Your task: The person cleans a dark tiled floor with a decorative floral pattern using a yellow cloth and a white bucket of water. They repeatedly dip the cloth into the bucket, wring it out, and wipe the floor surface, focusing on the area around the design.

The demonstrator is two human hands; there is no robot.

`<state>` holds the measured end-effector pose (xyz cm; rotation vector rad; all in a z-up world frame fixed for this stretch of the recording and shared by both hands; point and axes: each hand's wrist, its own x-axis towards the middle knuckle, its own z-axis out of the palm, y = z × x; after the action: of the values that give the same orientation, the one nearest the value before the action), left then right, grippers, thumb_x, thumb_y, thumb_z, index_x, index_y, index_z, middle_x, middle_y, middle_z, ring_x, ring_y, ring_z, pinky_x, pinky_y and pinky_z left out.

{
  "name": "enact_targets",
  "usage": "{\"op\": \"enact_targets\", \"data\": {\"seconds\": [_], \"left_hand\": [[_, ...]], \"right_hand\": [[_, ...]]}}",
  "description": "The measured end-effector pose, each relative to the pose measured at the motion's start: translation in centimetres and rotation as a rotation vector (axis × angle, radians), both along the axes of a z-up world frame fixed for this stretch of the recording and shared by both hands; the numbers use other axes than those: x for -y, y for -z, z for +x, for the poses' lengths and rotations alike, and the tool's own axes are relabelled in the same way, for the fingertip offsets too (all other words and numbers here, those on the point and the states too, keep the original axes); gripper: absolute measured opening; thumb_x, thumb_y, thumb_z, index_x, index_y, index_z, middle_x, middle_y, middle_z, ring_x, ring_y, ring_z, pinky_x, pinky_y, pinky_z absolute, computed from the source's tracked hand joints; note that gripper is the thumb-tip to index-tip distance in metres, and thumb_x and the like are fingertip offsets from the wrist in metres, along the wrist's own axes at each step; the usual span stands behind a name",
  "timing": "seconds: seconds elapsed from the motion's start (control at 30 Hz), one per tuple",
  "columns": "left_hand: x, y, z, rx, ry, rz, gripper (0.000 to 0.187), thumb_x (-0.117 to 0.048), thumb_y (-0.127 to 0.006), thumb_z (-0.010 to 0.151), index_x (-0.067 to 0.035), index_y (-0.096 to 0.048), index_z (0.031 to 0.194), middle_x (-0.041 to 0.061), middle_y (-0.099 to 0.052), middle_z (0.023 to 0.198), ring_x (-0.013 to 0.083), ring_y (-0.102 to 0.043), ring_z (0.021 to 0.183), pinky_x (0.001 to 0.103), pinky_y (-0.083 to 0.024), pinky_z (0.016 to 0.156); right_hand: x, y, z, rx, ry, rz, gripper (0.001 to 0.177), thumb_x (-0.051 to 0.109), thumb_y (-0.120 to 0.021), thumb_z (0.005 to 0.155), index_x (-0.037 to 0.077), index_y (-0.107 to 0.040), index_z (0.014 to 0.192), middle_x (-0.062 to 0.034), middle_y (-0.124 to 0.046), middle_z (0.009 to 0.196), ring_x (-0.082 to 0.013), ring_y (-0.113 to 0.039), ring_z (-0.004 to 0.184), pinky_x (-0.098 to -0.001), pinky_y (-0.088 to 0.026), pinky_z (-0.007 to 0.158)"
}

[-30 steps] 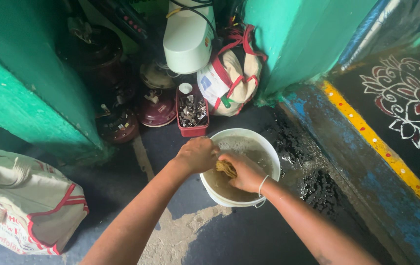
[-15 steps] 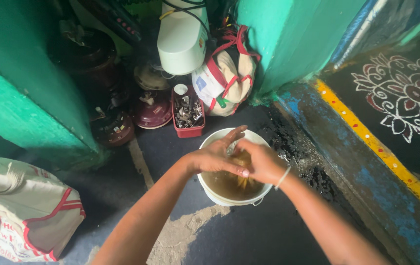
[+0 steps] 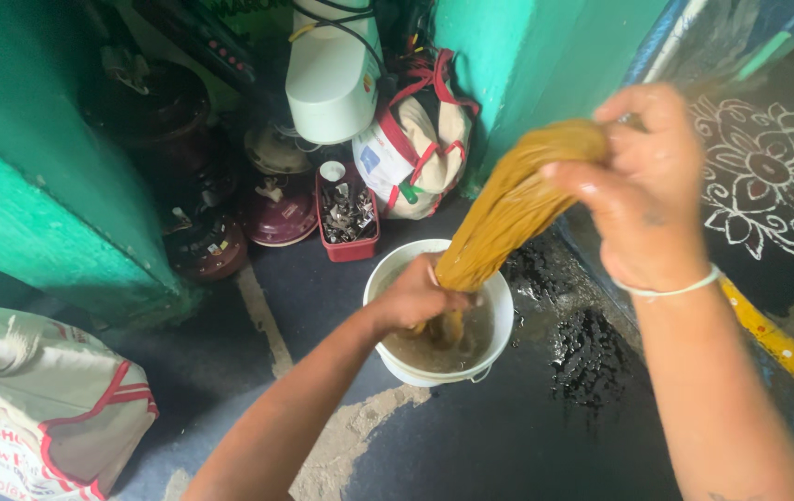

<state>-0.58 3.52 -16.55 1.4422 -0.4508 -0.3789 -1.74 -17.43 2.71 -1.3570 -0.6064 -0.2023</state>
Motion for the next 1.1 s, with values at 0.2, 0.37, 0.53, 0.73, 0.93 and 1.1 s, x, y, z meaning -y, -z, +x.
{"op": "enact_targets", "data": {"seconds": [0.2, 0.37, 0.53, 0.73, 0.93, 1.1], "left_hand": [[-1.9, -4.3, -0.3, 0.097, -0.207, 0.104, 0.046, 0.002, -0.077, 0.072, 0.001, -0.066, 0.117, 0.004, -0.075, 0.1, 0.0119, -0.071, 0.089, 0.028, -0.057, 0.081], [-1.4, -9.8, -0.9, 0.293, -0.334, 0.36, 0.047, -0.009, -0.08, 0.068, 0.0, -0.07, 0.113, 0.011, -0.077, 0.094, 0.0181, -0.073, 0.084, 0.033, -0.058, 0.078], [0.2, -12.3, -1.4, 0.561, -0.404, 0.575, 0.051, -0.016, -0.082, 0.064, -0.004, -0.07, 0.113, 0.022, -0.074, 0.094, 0.0362, -0.074, 0.088, 0.042, -0.057, 0.08], [1.0, -10.6, -1.8, 0.564, -0.245, 0.703, 0.075, -0.021, -0.074, 0.067, -0.01, -0.047, 0.136, 0.022, -0.074, 0.095, 0.0407, -0.072, 0.092, 0.048, -0.054, 0.079], [-0.1, -8.8, -1.8, 0.271, 0.04, 0.901, 0.074, -0.044, -0.071, 0.077, -0.012, -0.042, 0.137, 0.024, -0.072, 0.104, 0.0391, -0.071, 0.098, 0.047, -0.053, 0.089], [-1.2, -6.4, -0.3, 0.274, -0.012, 1.01, 0.058, -0.05, -0.067, 0.083, -0.015, -0.06, 0.128, 0.014, -0.075, 0.11, 0.0307, -0.072, 0.105, 0.042, -0.054, 0.092]], "right_hand": [[6.3, 7.1, 2.0, -0.255, 0.257, 0.132, 0.041, -0.009, -0.068, 0.09, 0.005, -0.049, 0.124, -0.0148, -0.066, 0.114, -0.0259, -0.072, 0.098, -0.0444, -0.063, 0.085], [6.0, 19.4, 2.1, -0.596, 0.255, 0.166, 0.038, 0.002, -0.064, 0.087, 0.011, -0.05, 0.121, -0.0119, -0.067, 0.111, -0.0257, -0.07, 0.097, -0.0435, -0.062, 0.081], [2.9, 25.4, 0.8, -0.536, 0.148, -0.345, 0.047, 0.005, -0.072, 0.082, 0.005, -0.056, 0.127, -0.0135, -0.065, 0.123, -0.0256, -0.065, 0.117, -0.0429, -0.055, 0.097], [0.0, 18.2, -1.0, -0.121, -0.017, -0.429, 0.092, 0.012, -0.086, 0.071, 0.007, -0.037, 0.148, -0.0083, -0.05, 0.144, -0.0248, -0.048, 0.135, -0.0384, -0.043, 0.105], [-2.8, 20.7, -0.7, 0.035, 0.103, -0.678, 0.074, 0.024, -0.091, 0.074, 0.005, -0.053, 0.135, -0.0123, -0.069, 0.127, -0.0242, -0.069, 0.119, -0.038, -0.056, 0.099], [-3.0, 24.7, -0.2, 0.011, 0.079, -1.142, 0.061, 0.031, -0.09, 0.068, 0.007, -0.064, 0.117, -0.0135, -0.072, 0.114, -0.034, -0.068, 0.112, -0.0433, -0.053, 0.093]]}}
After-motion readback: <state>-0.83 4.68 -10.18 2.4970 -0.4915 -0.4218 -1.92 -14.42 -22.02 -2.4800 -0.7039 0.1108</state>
